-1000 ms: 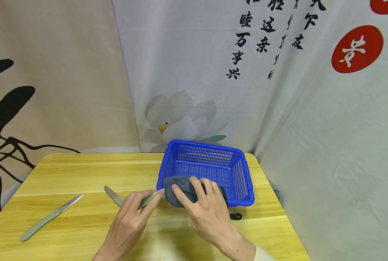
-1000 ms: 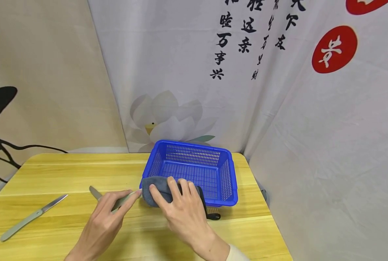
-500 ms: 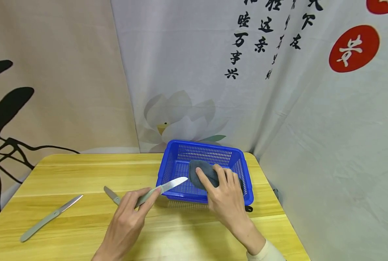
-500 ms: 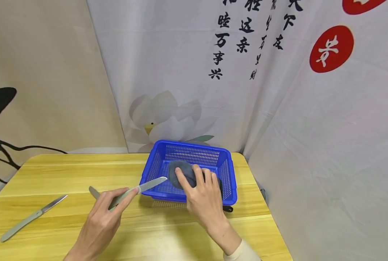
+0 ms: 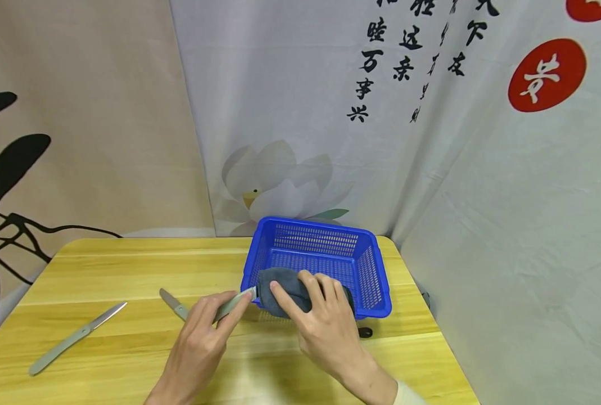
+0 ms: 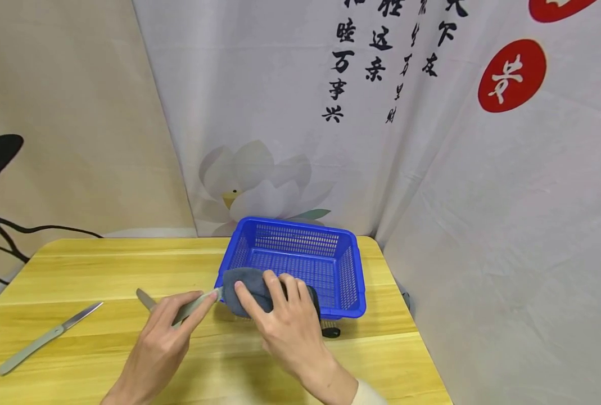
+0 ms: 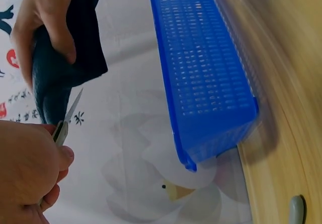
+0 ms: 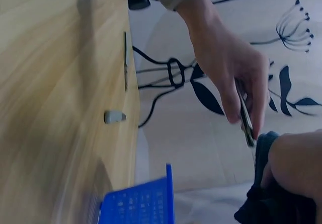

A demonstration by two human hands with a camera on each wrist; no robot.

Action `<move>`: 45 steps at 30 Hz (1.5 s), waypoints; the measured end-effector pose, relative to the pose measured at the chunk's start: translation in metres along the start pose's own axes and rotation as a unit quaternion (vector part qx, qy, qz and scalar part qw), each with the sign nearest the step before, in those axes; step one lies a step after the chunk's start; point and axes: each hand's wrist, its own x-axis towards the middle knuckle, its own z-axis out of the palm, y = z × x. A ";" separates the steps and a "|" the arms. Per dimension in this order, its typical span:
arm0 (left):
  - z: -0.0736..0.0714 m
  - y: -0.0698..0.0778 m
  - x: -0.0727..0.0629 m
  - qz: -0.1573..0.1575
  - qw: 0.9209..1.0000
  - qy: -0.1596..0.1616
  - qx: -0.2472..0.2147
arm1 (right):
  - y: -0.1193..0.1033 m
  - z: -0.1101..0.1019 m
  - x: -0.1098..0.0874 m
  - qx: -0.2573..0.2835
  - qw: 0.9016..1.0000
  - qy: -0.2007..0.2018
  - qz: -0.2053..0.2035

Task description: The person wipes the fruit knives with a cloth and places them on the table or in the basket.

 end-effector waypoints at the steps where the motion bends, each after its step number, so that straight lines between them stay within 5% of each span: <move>1: 0.000 0.000 0.000 0.001 1.000 0.002 -0.001 | -0.004 0.000 0.001 -0.002 1.000 -0.006 -0.009; 13: 0.003 -0.001 -0.003 -0.002 1.000 0.010 0.011 | -0.010 0.007 -0.002 -0.023 0.998 -0.054 0.016; 30: 0.011 -0.005 -0.003 -0.009 0.998 0.059 -0.013 | 0.034 0.011 -0.019 -0.027 0.995 -0.014 0.090; 38: 0.009 -0.005 -0.005 -0.024 1.000 0.006 -0.009 | 0.010 0.005 -0.008 0.014 1.000 -0.005 0.017; 45: 0.013 -0.003 -0.005 -0.028 0.999 -0.002 -0.025 | -0.008 0.006 -0.005 0.009 0.998 -0.055 -0.021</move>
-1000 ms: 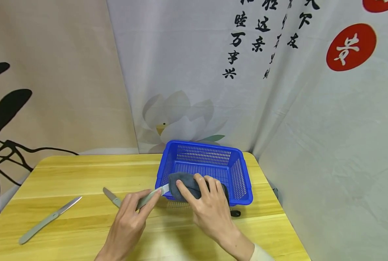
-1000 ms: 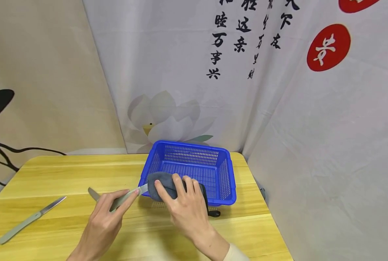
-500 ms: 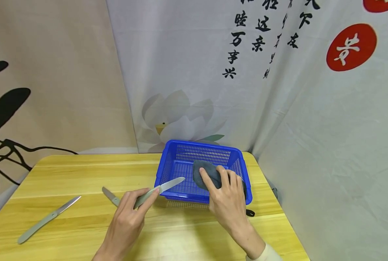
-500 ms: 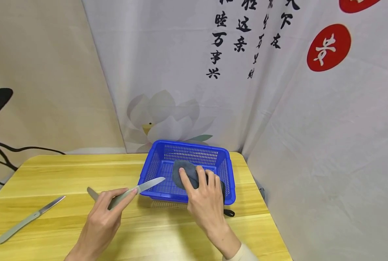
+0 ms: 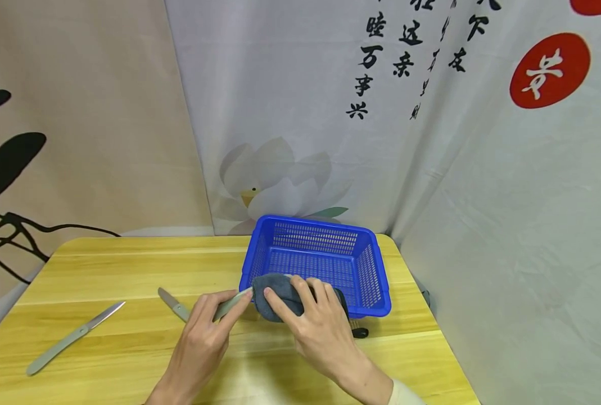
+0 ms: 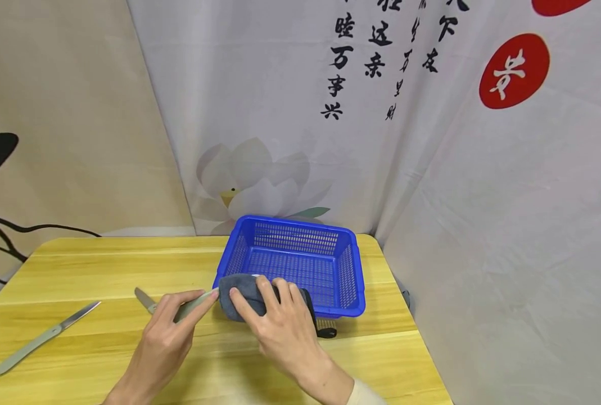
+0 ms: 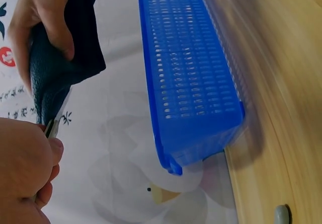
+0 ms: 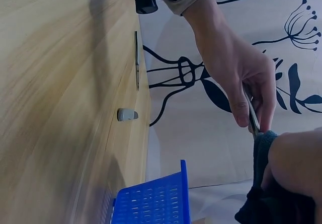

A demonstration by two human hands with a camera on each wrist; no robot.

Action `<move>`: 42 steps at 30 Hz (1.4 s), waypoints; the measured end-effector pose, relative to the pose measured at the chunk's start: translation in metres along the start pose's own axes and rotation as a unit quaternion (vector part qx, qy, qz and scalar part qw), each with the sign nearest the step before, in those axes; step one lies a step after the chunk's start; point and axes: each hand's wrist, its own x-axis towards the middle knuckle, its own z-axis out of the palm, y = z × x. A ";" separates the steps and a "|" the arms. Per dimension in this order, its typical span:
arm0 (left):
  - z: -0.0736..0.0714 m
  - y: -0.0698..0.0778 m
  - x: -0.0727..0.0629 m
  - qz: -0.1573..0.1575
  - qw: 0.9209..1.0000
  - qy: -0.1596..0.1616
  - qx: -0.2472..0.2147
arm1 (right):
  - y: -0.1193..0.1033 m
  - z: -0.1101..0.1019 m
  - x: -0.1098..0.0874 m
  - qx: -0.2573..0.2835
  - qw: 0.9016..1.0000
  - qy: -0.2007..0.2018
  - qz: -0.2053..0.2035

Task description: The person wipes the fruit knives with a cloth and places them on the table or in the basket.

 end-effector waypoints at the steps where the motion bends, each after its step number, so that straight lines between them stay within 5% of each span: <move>1: 0.000 0.000 0.000 -0.001 1.000 0.000 -0.001 | -0.001 0.000 0.001 -0.002 1.000 -0.007 0.001; 25: 0.002 -0.001 0.007 0.042 0.996 0.075 0.020 | 0.040 -0.002 -0.013 -0.030 0.998 -0.001 0.064; 31: 0.001 -0.003 0.008 0.039 0.996 0.075 0.016 | 0.047 -0.009 -0.015 -0.018 0.996 0.028 0.088; 42: 0.002 -0.001 0.007 0.034 0.998 0.057 0.013 | 0.017 -0.009 0.002 -0.003 0.998 0.063 0.011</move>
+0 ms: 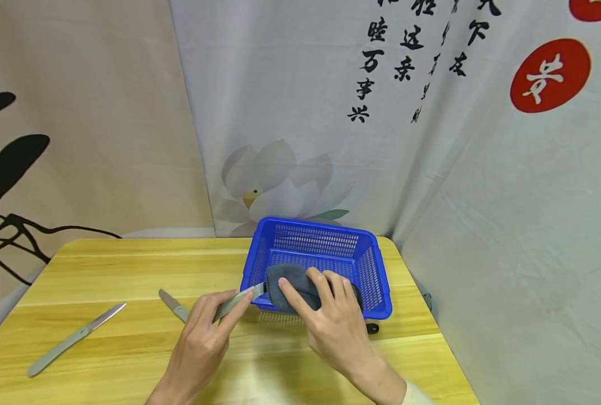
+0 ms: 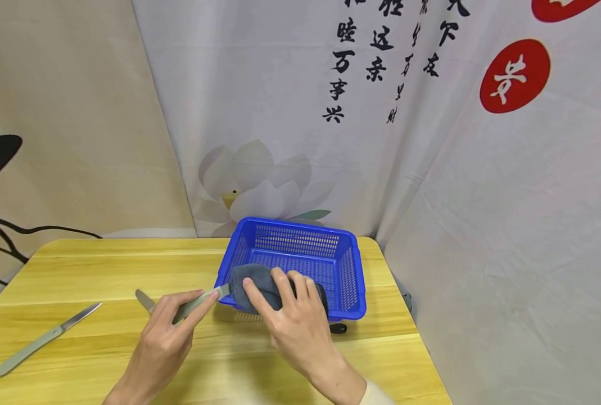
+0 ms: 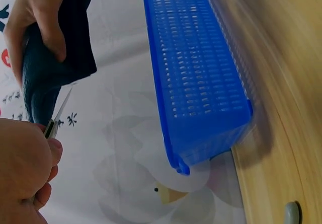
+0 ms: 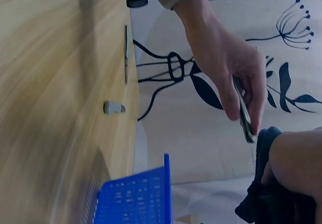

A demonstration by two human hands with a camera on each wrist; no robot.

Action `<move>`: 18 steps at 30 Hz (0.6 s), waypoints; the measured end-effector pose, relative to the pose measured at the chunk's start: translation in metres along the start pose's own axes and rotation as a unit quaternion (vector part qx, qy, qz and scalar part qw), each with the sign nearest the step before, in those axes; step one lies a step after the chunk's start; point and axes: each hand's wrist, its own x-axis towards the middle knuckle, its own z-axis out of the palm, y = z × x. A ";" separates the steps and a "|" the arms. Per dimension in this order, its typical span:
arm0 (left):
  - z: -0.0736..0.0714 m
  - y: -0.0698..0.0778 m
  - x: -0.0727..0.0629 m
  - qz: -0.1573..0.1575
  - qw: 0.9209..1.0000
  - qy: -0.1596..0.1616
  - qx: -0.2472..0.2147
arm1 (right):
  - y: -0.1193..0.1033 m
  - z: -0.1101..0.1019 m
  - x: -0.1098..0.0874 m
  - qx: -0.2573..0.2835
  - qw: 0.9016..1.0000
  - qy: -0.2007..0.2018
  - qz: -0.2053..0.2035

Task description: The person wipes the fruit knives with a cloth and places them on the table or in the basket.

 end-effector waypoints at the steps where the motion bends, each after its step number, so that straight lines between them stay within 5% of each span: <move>1: 0.000 0.000 0.000 0.000 1.000 0.002 -0.004 | -0.003 0.001 0.001 0.000 1.000 -0.002 -0.007; 18: 0.002 0.002 0.001 0.014 1.000 0.024 -0.009 | -0.011 0.006 0.005 -0.027 0.999 -0.011 -0.032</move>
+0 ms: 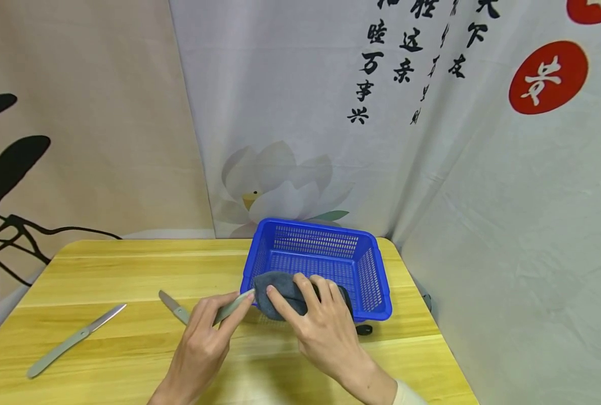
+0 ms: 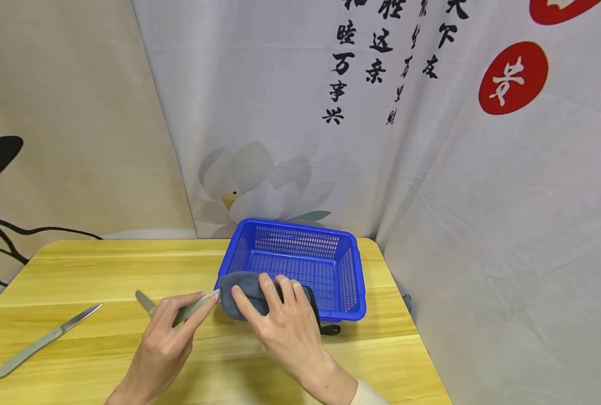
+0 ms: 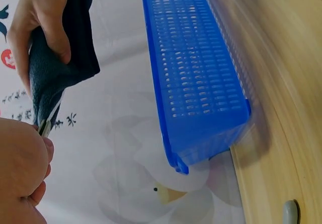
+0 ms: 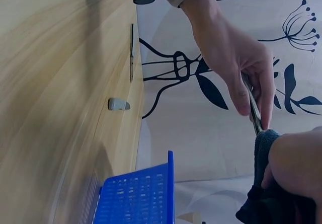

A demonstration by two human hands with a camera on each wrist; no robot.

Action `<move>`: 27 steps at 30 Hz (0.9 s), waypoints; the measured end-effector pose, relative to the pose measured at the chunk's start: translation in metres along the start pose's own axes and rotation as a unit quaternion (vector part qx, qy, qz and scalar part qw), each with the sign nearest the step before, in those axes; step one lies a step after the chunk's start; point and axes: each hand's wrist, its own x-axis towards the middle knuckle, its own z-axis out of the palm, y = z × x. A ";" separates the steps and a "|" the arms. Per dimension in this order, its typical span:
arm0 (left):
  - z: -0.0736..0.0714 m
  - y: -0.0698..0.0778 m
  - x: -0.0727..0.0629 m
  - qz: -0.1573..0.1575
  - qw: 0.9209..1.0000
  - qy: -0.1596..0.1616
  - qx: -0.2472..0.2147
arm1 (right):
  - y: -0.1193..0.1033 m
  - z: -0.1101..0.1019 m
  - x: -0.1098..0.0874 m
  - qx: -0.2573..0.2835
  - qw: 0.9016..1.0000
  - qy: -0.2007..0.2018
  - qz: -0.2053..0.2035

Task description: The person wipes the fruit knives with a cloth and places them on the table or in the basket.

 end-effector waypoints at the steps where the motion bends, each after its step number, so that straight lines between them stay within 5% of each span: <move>1: 0.000 0.000 0.000 0.000 1.000 0.000 0.001 | 0.001 0.000 -0.001 -0.002 1.000 -0.005 0.002; 7: -0.002 0.000 0.001 0.000 1.000 -0.001 0.015 | 0.012 0.000 -0.007 -0.006 0.999 -0.036 0.031; 19: -0.002 -0.001 0.002 0.001 1.000 0.002 0.018 | 0.034 0.003 -0.025 -0.002 0.996 -0.035 0.079; 27: 0.000 -0.005 0.001 0.004 1.000 0.005 0.008 | 0.034 0.000 -0.030 0.005 0.996 0.007 0.093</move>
